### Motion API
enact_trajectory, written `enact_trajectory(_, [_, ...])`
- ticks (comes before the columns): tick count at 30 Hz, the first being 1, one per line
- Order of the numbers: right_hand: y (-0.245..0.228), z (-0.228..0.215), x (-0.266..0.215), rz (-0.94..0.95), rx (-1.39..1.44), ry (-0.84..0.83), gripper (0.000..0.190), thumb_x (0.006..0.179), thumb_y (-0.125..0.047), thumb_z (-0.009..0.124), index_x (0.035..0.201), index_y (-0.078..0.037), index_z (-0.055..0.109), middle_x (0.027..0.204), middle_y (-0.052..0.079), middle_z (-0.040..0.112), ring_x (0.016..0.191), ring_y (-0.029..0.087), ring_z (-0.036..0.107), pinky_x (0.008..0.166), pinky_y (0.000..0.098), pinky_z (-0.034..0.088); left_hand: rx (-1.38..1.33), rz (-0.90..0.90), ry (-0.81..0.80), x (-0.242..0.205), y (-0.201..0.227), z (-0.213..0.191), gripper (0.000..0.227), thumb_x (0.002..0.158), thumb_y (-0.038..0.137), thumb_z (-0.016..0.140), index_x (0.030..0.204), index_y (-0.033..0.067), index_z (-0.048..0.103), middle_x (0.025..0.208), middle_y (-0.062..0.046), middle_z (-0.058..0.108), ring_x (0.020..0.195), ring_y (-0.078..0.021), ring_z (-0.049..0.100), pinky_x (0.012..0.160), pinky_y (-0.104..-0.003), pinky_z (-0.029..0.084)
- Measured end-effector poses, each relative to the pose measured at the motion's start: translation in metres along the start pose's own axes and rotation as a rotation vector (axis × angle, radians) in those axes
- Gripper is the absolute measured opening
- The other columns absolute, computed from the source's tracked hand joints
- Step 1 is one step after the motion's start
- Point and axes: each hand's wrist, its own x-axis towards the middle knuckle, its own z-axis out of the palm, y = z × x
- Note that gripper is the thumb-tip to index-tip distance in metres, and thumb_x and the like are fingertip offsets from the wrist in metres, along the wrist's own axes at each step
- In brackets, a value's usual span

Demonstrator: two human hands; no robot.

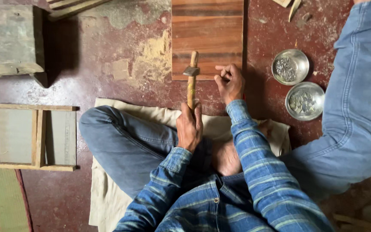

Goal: The person sits on the floor and uses a hammer to drive nails into wooden strips attached to a rectangular wooden board. They repeatedly pick up nails from metal bowls, position them, and hammer them into the wood to secure the frame pieces.

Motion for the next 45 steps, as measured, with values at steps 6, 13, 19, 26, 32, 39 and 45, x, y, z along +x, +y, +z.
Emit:
enact_trajectory(6, [-0.018,0.01,0.01,-0.146,-0.039,0.021,0.022,0.083,0.008,0.072,0.094,-0.003,0.057,0.104,0.011,0.075,0.09,0.013,0.065,0.082,0.0313,0.059,-0.066,0.0,-0.059,0.015,0.009,-0.006,0.023,0.101,0.023,0.058,0.107,0.0023,0.052,0.076,-0.025,0.066,0.066,-0.0446,0.066,0.055,-0.053,0.048])
enact_trajectory(13, [-0.004,0.008,0.013,-0.08,-0.09,-0.009,0.023,0.084,0.005,0.073,0.092,-0.004,0.054,0.108,0.009,0.077,0.08,0.014,0.059,0.072,0.0295,0.055,0.125,0.044,-0.082,0.008,0.0,-0.008,0.019,0.103,0.021,0.058,0.101,0.0036,0.049,0.066,-0.026,0.062,0.058,-0.0465,0.059,0.051,-0.056,0.041])
enact_trajectory(19, [0.02,-0.003,-0.002,-0.173,-0.047,0.002,0.027,0.089,0.006,0.076,0.091,-0.003,0.05,0.104,0.008,0.076,0.082,0.011,0.061,0.073,0.0293,0.054,0.053,0.182,0.068,-0.001,-0.014,0.007,0.024,0.106,0.024,0.056,0.106,0.0033,0.044,0.07,-0.028,0.062,0.06,-0.0494,0.061,0.049,-0.055,0.044])
enact_trajectory(26, [0.012,0.008,0.013,-0.063,0.0,0.004,0.023,0.082,0.008,0.071,0.091,-0.003,0.052,0.101,0.004,0.075,0.081,0.009,0.061,0.072,0.0269,0.055,0.27,0.048,-0.145,0.011,-0.014,0.003,0.024,0.105,0.029,0.051,0.103,0.006,0.045,0.064,-0.029,0.062,0.058,-0.0522,0.06,0.054,-0.062,0.041])
enact_trajectory(32, [0.006,0.009,0.014,-0.149,-0.054,-0.009,0.024,0.08,0.012,0.07,0.096,-0.002,0.057,0.098,0.008,0.072,0.09,0.013,0.068,0.081,0.0302,0.06,0.191,0.021,-0.13,0.015,-0.012,0.0,0.02,0.105,0.024,0.053,0.101,0.0057,0.046,0.065,-0.027,0.062,0.057,-0.0471,0.062,0.051,-0.059,0.044])
enact_trajectory(39, [0.013,0.003,0.01,-0.085,-0.036,-0.032,0.025,0.083,0.011,0.072,0.095,-0.002,0.054,0.108,0.01,0.076,0.102,0.02,0.073,0.087,0.0356,0.062,0.073,0.008,0.146,0.025,-0.019,-0.016,0.026,0.104,0.028,0.059,0.101,0.0045,0.05,0.072,-0.023,0.065,0.057,-0.0403,0.063,0.052,-0.053,0.049])
enact_trajectory(45, [0.014,-0.023,0.004,-0.076,-0.036,0.063,0.027,0.086,0.009,0.069,0.109,-0.005,0.064,0.118,0.011,0.073,0.108,0.022,0.072,0.092,0.0347,0.062,0.192,-0.256,0.289,0.086,-0.04,-0.056,0.024,0.103,0.025,0.056,0.108,0.0029,0.05,0.082,-0.022,0.067,0.07,-0.044,0.067,0.062,-0.055,0.053])
